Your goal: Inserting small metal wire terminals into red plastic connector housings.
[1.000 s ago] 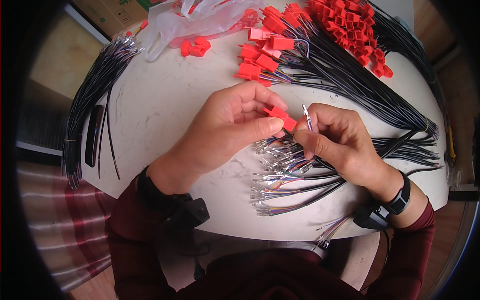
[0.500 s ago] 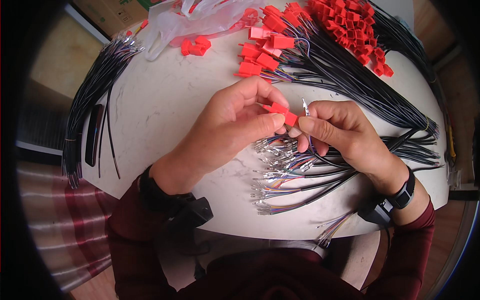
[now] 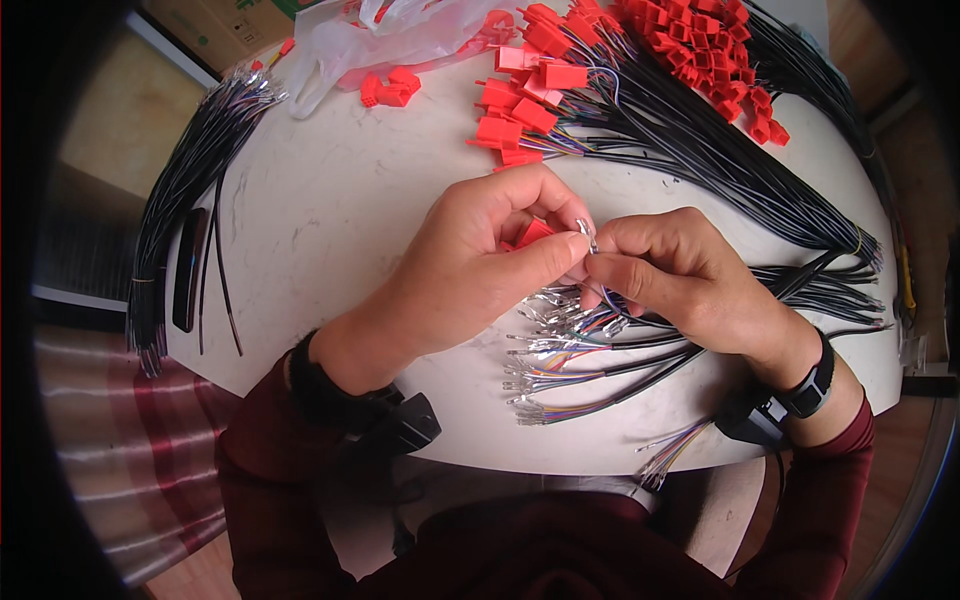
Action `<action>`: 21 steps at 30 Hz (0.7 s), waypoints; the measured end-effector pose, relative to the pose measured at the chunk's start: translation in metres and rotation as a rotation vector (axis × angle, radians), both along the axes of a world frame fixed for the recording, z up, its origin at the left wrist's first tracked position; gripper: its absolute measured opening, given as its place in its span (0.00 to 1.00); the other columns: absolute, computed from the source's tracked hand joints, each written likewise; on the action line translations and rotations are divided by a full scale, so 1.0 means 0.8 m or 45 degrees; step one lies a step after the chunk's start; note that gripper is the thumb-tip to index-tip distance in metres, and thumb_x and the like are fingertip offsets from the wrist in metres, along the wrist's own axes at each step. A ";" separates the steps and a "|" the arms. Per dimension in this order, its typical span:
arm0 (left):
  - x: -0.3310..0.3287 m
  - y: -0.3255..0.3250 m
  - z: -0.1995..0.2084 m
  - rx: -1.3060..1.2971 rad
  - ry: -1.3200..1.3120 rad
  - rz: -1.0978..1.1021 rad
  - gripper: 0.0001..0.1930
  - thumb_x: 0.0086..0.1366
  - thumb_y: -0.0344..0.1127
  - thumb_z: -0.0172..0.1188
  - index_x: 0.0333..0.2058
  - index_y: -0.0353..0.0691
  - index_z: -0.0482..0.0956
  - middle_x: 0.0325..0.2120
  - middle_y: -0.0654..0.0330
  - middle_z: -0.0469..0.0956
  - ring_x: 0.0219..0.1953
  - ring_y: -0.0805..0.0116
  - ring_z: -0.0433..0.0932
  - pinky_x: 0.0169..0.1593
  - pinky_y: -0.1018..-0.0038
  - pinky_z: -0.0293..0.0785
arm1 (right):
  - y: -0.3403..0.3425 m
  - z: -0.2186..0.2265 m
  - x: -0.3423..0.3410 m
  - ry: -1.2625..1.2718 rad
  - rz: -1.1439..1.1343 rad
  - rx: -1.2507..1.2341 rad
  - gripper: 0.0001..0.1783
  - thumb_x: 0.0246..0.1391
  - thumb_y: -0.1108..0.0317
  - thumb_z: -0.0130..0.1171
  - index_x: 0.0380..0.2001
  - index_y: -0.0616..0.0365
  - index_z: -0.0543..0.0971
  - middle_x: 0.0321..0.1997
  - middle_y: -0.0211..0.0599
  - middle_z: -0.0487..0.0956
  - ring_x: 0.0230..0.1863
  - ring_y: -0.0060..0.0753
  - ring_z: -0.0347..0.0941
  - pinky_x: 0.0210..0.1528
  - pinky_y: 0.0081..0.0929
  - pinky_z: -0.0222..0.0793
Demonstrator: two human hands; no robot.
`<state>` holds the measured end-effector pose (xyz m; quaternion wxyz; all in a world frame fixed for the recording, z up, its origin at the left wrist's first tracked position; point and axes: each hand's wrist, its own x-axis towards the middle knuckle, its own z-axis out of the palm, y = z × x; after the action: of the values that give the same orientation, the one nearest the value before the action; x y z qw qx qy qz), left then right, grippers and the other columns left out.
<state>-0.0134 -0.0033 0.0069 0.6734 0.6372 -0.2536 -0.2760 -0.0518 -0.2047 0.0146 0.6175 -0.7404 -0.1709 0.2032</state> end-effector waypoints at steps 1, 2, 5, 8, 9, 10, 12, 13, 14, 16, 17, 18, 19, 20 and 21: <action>0.000 0.000 0.000 0.005 0.012 0.001 0.05 0.63 0.29 0.54 0.37 0.37 0.72 0.30 0.67 0.73 0.34 0.82 0.72 0.35 0.85 0.66 | 0.000 0.001 0.000 0.000 0.000 0.001 0.11 0.60 0.69 0.50 0.35 0.64 0.79 0.27 0.28 0.78 0.24 0.11 0.64 0.25 0.10 0.59; 0.000 0.001 0.000 0.005 0.011 0.001 0.05 0.63 0.29 0.54 0.37 0.37 0.72 0.30 0.67 0.73 0.34 0.82 0.72 0.35 0.85 0.66 | 0.000 0.002 0.000 0.034 -0.018 -0.008 0.11 0.60 0.69 0.50 0.34 0.65 0.78 0.26 0.28 0.77 0.25 0.11 0.64 0.27 0.11 0.60; 0.001 0.002 0.001 -0.012 0.023 0.025 0.05 0.62 0.29 0.54 0.37 0.38 0.72 0.30 0.68 0.73 0.32 0.83 0.71 0.35 0.85 0.65 | -0.002 0.001 0.002 0.081 -0.080 0.022 0.11 0.60 0.69 0.50 0.33 0.66 0.78 0.25 0.28 0.76 0.26 0.12 0.64 0.29 0.12 0.61; 0.001 0.003 0.007 -0.011 0.030 0.046 0.05 0.61 0.29 0.55 0.36 0.39 0.72 0.30 0.69 0.73 0.30 0.85 0.68 0.34 0.86 0.64 | -0.004 -0.004 0.003 0.093 -0.142 0.106 0.11 0.59 0.68 0.51 0.33 0.64 0.79 0.26 0.27 0.77 0.25 0.12 0.64 0.28 0.11 0.61; 0.001 0.003 0.005 -0.049 0.013 0.052 0.05 0.61 0.30 0.55 0.36 0.39 0.72 0.31 0.69 0.73 0.30 0.85 0.67 0.33 0.86 0.63 | -0.004 -0.006 0.004 0.093 -0.163 0.151 0.11 0.59 0.67 0.51 0.33 0.63 0.79 0.26 0.27 0.77 0.24 0.12 0.64 0.28 0.11 0.61; 0.002 0.003 0.004 -0.087 -0.004 0.059 0.05 0.61 0.31 0.56 0.36 0.40 0.72 0.31 0.70 0.73 0.29 0.85 0.66 0.33 0.86 0.62 | -0.004 -0.007 0.004 0.093 -0.162 0.152 0.11 0.59 0.67 0.51 0.33 0.63 0.79 0.26 0.27 0.77 0.24 0.12 0.64 0.28 0.11 0.61; 0.001 0.004 0.002 -0.066 -0.023 0.084 0.05 0.61 0.31 0.56 0.36 0.40 0.72 0.31 0.70 0.72 0.29 0.85 0.66 0.33 0.86 0.63 | -0.004 -0.008 0.004 0.091 -0.206 0.206 0.10 0.58 0.67 0.53 0.32 0.62 0.79 0.27 0.27 0.77 0.23 0.12 0.63 0.27 0.10 0.60; 0.002 0.003 0.001 -0.047 -0.041 0.106 0.05 0.61 0.31 0.56 0.36 0.40 0.72 0.31 0.70 0.72 0.29 0.85 0.66 0.33 0.86 0.63 | -0.005 -0.010 0.004 0.091 -0.207 0.205 0.10 0.58 0.67 0.53 0.32 0.62 0.79 0.27 0.27 0.77 0.23 0.12 0.63 0.27 0.10 0.60; 0.001 0.002 0.001 -0.048 -0.040 0.104 0.05 0.61 0.31 0.56 0.36 0.40 0.72 0.31 0.70 0.72 0.29 0.85 0.66 0.33 0.86 0.63 | -0.005 -0.011 0.005 0.070 -0.212 0.212 0.09 0.58 0.68 0.54 0.32 0.62 0.79 0.27 0.27 0.77 0.24 0.11 0.63 0.28 0.10 0.60; 0.000 0.001 0.002 -0.017 -0.016 0.124 0.05 0.61 0.32 0.57 0.35 0.40 0.73 0.30 0.70 0.72 0.29 0.85 0.66 0.32 0.86 0.63 | -0.005 -0.011 0.004 0.050 -0.216 0.218 0.08 0.57 0.69 0.54 0.32 0.62 0.79 0.27 0.27 0.77 0.24 0.11 0.64 0.28 0.10 0.61; 0.001 0.001 0.002 -0.017 -0.016 0.123 0.05 0.61 0.32 0.57 0.35 0.40 0.73 0.30 0.70 0.72 0.29 0.85 0.66 0.32 0.86 0.63 | -0.004 -0.011 0.003 0.034 -0.217 0.198 0.07 0.57 0.70 0.55 0.32 0.62 0.79 0.27 0.26 0.77 0.25 0.11 0.64 0.28 0.10 0.61; 0.001 0.002 0.002 0.005 -0.021 0.116 0.05 0.62 0.33 0.57 0.35 0.40 0.73 0.30 0.70 0.72 0.29 0.85 0.66 0.32 0.86 0.63 | -0.004 -0.011 0.003 0.019 -0.219 0.178 0.06 0.57 0.71 0.55 0.32 0.63 0.78 0.27 0.26 0.77 0.25 0.10 0.65 0.28 0.11 0.61; 0.002 0.003 0.003 0.028 -0.027 0.109 0.06 0.62 0.34 0.57 0.35 0.40 0.73 0.30 0.70 0.72 0.29 0.86 0.67 0.32 0.86 0.63 | -0.002 -0.012 0.001 0.019 -0.219 0.179 0.06 0.57 0.71 0.55 0.32 0.63 0.78 0.27 0.26 0.77 0.25 0.10 0.65 0.28 0.11 0.61; 0.002 0.003 0.002 0.028 -0.027 0.109 0.06 0.62 0.34 0.57 0.35 0.40 0.73 0.30 0.70 0.72 0.29 0.86 0.67 0.32 0.86 0.63 | -0.001 -0.013 0.000 0.001 -0.216 0.193 0.06 0.57 0.71 0.55 0.32 0.63 0.78 0.27 0.25 0.77 0.26 0.10 0.65 0.28 0.11 0.61; 0.003 0.003 0.001 0.030 -0.045 0.111 0.06 0.62 0.34 0.57 0.35 0.40 0.73 0.30 0.70 0.73 0.29 0.86 0.67 0.32 0.86 0.63 | 0.000 -0.014 -0.001 -0.017 -0.213 0.206 0.06 0.56 0.72 0.55 0.31 0.63 0.78 0.27 0.25 0.76 0.27 0.09 0.66 0.29 0.11 0.61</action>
<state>-0.0113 -0.0005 0.0078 0.6725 0.6604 -0.2343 -0.2381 -0.0528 -0.2047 0.0038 0.6891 -0.7010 -0.1284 0.1316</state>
